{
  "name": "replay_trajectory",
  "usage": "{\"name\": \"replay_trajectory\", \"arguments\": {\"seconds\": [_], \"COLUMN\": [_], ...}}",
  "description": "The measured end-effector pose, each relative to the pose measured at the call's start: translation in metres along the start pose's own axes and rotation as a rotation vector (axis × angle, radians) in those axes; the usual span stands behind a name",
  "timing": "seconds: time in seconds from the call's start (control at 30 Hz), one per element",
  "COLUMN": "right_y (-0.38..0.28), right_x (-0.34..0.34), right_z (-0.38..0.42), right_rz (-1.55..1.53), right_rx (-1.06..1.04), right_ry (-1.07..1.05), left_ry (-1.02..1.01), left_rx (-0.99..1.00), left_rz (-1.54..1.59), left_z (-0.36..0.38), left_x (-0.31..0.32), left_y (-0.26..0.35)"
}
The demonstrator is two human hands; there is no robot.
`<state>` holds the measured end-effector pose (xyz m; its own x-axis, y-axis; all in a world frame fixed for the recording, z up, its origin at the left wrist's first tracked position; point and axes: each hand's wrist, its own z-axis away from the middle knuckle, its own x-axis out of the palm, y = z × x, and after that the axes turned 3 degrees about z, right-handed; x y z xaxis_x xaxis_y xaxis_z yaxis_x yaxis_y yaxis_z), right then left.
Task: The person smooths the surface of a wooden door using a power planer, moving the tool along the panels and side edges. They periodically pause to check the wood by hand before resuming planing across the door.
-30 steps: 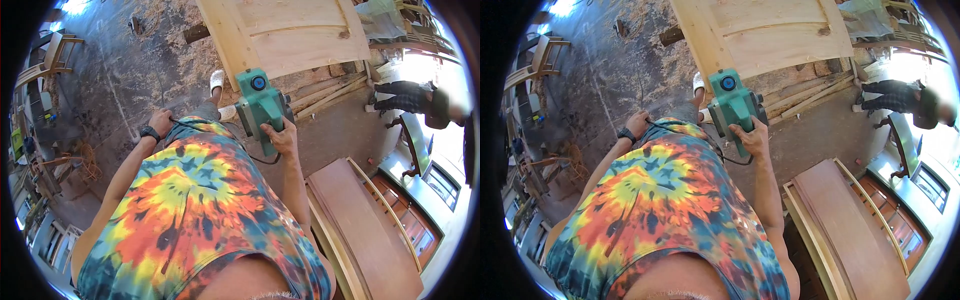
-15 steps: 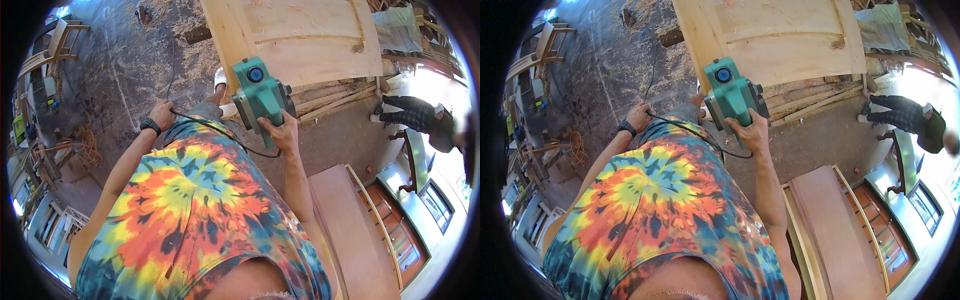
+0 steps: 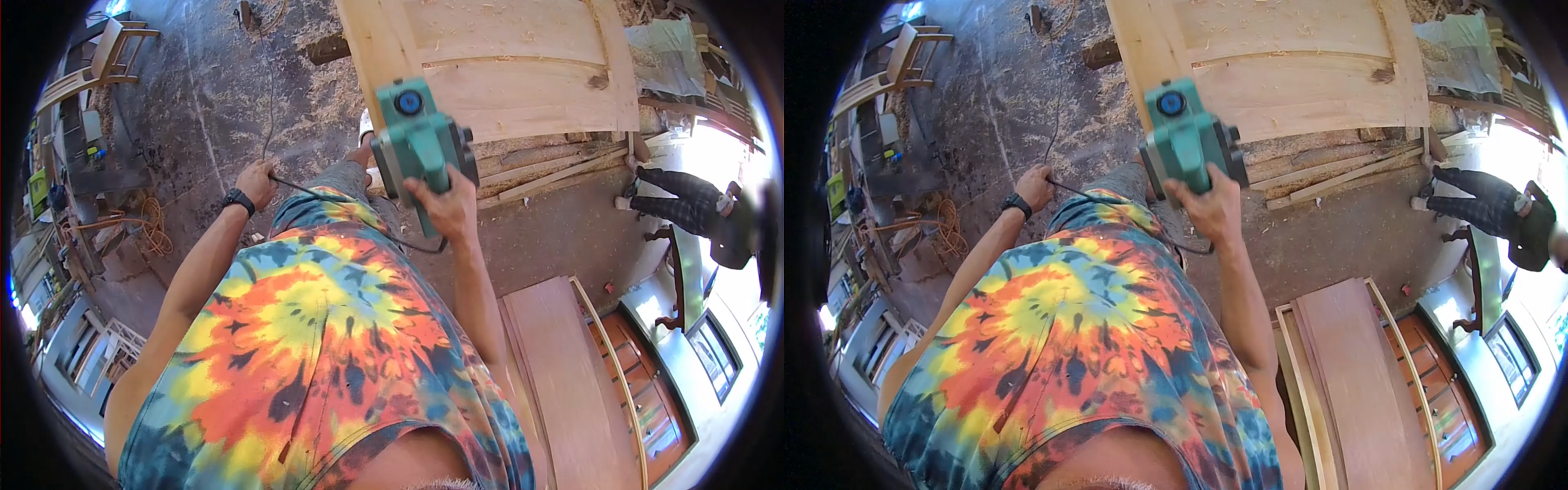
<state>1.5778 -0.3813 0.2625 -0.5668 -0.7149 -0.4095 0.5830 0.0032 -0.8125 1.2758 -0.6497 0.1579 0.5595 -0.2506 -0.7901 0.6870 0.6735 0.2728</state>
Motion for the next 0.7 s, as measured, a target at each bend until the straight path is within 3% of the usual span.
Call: {"name": "replay_trajectory", "arguments": {"seconds": [0.13, 0.23, 0.57, 0.7], "right_y": [0.019, 0.032, 0.006, 0.001], "right_x": [0.010, 0.031, 0.038, 0.041], "right_z": [0.066, 0.091, 0.076, 0.054], "right_rz": [-0.017, -0.119, -0.208, -0.084], "right_rx": [0.039, 0.103, 0.118, 0.036], "right_ry": [-0.040, -0.005, 0.050, 0.084], "left_ry": [-0.043, -0.124, -0.072, -0.050], "left_rx": [0.076, 0.029, 0.074, 0.005], "left_rz": [0.067, 0.074, 0.096, 0.058], "left_z": [0.016, 0.020, 0.009, 0.005], "left_x": [0.017, 0.012, 0.006, 0.002], "left_y": [-0.013, 0.007, 0.001, 0.004]}}
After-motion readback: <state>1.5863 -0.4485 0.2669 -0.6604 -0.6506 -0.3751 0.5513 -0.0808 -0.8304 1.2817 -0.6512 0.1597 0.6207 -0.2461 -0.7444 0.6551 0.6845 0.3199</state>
